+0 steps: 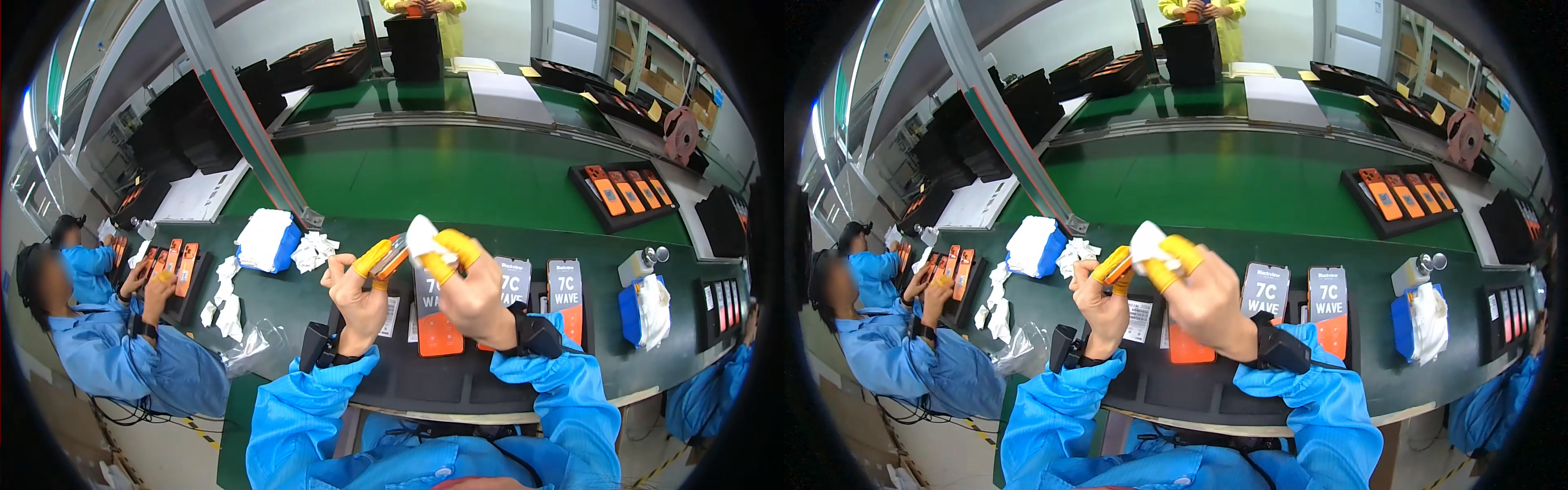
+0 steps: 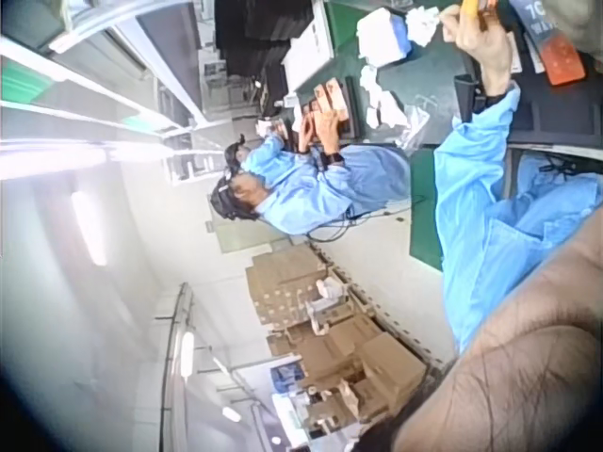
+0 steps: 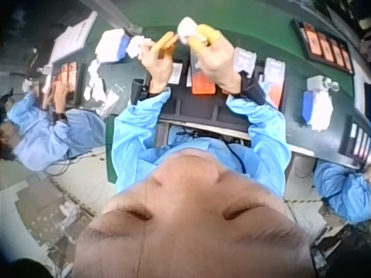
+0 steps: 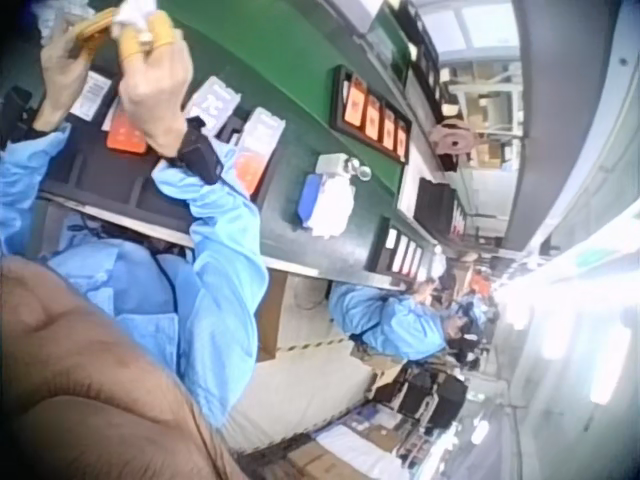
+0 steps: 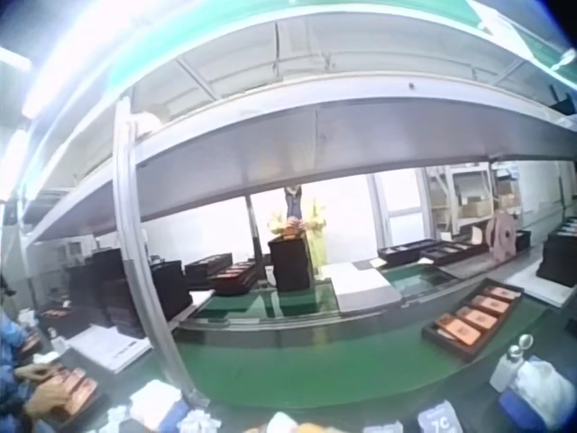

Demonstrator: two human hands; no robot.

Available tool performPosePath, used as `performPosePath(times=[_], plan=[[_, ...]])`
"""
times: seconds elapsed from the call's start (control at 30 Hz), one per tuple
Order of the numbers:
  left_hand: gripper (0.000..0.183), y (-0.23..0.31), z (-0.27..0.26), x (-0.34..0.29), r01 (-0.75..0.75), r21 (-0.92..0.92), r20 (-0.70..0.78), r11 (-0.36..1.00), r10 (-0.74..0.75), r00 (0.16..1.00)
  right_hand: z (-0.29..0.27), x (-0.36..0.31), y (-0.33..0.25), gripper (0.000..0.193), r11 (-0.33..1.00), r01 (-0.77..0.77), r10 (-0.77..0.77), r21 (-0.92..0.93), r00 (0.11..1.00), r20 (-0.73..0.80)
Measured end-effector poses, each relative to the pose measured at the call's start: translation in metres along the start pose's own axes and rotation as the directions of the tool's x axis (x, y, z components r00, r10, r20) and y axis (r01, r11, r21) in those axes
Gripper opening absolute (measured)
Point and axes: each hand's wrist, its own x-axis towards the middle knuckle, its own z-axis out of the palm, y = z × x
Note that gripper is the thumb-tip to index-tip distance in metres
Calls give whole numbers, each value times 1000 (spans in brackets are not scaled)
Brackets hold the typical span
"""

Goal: Cleaning the exterior and lenses of several orange smartphones on an assembly line.

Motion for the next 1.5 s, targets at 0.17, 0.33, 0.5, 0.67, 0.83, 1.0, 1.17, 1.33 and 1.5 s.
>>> performPosePath(times=[0.17, 0.33, 0.5, 0.67, 0.83, 1.0, 1.17, 1.33, 1.5], plan=[[27, -1, -3, -6, -2, -129, -14, 992, 0, 1000, -8, 3, -7, 28, 994, 111, -111, -4, 994, 12], [24, -2, -8, 0, 260, -428, 148, 865, -217, 965, -9, 0, 15, 36, 919, -259, 281, 298, 959, -33], [28, -14, -10, -7, 788, -533, 836, -306, -48, 547, -15, 6, 6, 36, 797, -338, 367, 501, 929, 43], [20, -2, -5, -3, 785, -498, 850, -369, -30, 525, -15, 5, 6, 39, 851, -313, 319, 422, 946, 59], [20, -3, 1, -9, 813, -428, 882, -394, 15, 472, -11, 2, 9, 46, 897, -274, 283, 348, 959, 25], [33, 15, -5, -5, 844, -363, 926, -394, -55, 373, -8, 4, 4, 45, 961, -188, 182, 202, 982, 49], [42, -20, 4, -19, 740, -392, 918, -547, -180, 353, 4, -10, -11, 39, 951, -145, 111, 273, 985, 133], [35, -36, 1, -4, 685, -406, 895, -605, -113, 431, 9, -26, -37, 35, 894, -67, -23, 443, 980, 196], [41, -17, -8, -2, 787, -366, 928, -497, -254, 271, 14, -20, -17, 32, 935, -8, -45, 353, 989, 140]])
